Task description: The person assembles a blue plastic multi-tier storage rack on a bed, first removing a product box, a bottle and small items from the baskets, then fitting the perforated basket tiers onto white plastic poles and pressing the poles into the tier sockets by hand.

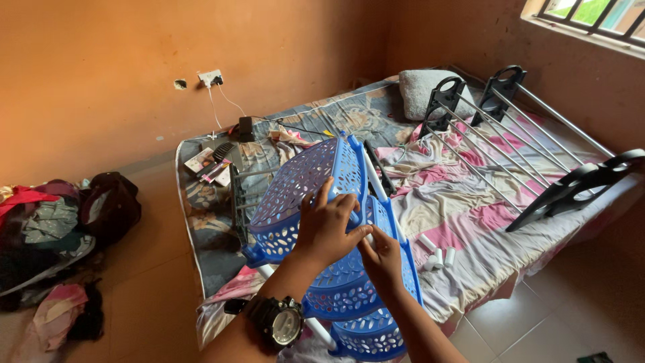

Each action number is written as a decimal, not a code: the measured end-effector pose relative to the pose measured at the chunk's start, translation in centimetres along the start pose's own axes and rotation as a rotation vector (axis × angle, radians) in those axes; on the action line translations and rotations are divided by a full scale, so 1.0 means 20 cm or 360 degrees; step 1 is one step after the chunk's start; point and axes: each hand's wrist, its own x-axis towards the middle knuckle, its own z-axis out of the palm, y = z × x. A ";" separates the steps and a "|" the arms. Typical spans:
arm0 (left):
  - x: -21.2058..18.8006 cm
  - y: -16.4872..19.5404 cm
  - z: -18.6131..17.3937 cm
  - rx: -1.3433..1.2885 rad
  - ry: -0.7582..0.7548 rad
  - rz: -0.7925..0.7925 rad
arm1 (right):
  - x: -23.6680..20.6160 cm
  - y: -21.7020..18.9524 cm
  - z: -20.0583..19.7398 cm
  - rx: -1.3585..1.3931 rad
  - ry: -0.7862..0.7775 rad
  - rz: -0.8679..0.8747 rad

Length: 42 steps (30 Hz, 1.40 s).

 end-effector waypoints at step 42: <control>-0.50 0.04 0.53 -0.1528 0.0871 -0.1347 | 0.95 0.23 -0.17 0.0383 -0.0096 -0.0140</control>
